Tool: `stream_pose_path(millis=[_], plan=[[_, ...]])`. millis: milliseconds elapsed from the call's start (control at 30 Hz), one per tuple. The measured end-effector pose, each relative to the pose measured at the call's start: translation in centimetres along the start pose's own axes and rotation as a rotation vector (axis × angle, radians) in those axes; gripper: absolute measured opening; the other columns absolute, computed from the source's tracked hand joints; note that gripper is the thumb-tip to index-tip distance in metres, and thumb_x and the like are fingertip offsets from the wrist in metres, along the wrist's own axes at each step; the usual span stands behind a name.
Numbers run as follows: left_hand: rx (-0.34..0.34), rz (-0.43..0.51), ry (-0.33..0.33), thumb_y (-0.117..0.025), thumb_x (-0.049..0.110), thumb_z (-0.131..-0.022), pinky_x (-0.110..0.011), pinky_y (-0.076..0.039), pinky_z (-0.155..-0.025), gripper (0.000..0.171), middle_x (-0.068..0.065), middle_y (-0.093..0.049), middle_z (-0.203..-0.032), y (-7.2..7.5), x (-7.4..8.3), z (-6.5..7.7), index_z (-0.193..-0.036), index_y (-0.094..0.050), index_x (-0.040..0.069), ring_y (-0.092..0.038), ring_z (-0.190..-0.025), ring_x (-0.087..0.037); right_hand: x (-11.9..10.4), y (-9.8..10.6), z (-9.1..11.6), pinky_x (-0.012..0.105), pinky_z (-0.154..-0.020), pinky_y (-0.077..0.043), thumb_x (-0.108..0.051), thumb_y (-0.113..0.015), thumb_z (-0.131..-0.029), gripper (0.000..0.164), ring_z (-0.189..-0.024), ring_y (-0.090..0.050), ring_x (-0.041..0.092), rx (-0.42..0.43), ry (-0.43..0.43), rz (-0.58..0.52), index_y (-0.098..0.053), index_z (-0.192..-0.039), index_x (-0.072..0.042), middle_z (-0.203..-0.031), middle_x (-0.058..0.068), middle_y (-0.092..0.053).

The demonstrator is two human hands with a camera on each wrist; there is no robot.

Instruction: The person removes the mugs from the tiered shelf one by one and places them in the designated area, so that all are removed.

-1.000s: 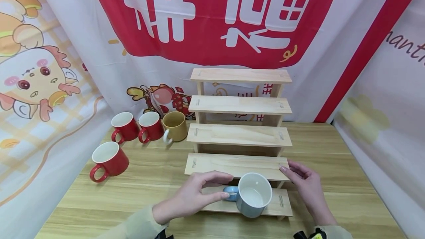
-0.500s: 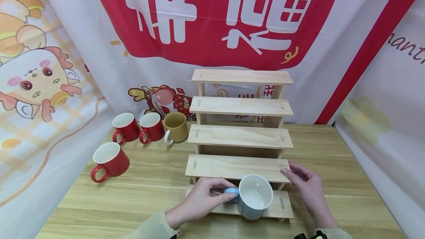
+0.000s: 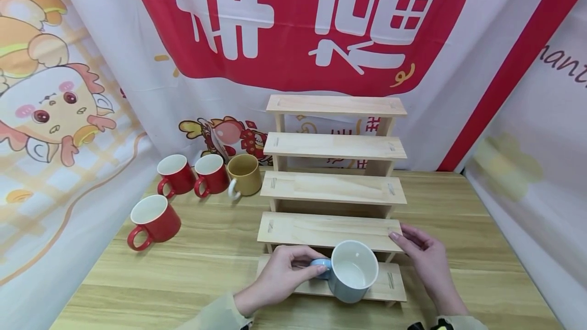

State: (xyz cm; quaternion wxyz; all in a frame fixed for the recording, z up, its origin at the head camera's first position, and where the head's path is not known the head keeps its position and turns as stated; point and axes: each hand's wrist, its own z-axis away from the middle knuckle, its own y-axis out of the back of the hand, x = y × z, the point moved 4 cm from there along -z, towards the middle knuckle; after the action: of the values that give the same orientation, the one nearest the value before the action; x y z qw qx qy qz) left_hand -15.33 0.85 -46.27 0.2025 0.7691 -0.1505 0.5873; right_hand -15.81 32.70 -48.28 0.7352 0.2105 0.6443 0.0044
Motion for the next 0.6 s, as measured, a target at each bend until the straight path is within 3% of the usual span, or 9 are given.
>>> stream_pose_path(millis=[300, 600], plan=[[0.027, 0.012, 0.023, -0.080, 0.021, -0.091, -0.026, -0.060, -0.075, 0.015, 0.004, -0.076, -0.095, -0.16, -0.20, 0.18, -0.100, -0.078, 0.010, -0.073, -0.086, -0.008, 0.02, -0.04, 0.09, 0.017, -0.076, -0.056, -0.033, -0.077, -0.094, 0.044, -0.095, -0.063, -0.004, -0.011, 0.030, -0.057, -0.068, -0.130, -0.007, -0.103, -0.024, -0.068], [0.028, 0.013, -0.037, -0.079, 0.018, -0.092, -0.028, -0.061, -0.074, 0.013, 0.004, -0.076, -0.095, -0.27, -0.24, 0.22, -0.100, -0.077, 0.008, -0.073, -0.086, -0.007, 0.03, -0.05, 0.08, 0.016, -0.077, -0.055, -0.031, -0.077, -0.094, 0.043, -0.095, -0.063, -0.003, -0.002, 0.048, -0.063, -0.069, -0.129, -0.006, -0.103, -0.021, -0.069]])
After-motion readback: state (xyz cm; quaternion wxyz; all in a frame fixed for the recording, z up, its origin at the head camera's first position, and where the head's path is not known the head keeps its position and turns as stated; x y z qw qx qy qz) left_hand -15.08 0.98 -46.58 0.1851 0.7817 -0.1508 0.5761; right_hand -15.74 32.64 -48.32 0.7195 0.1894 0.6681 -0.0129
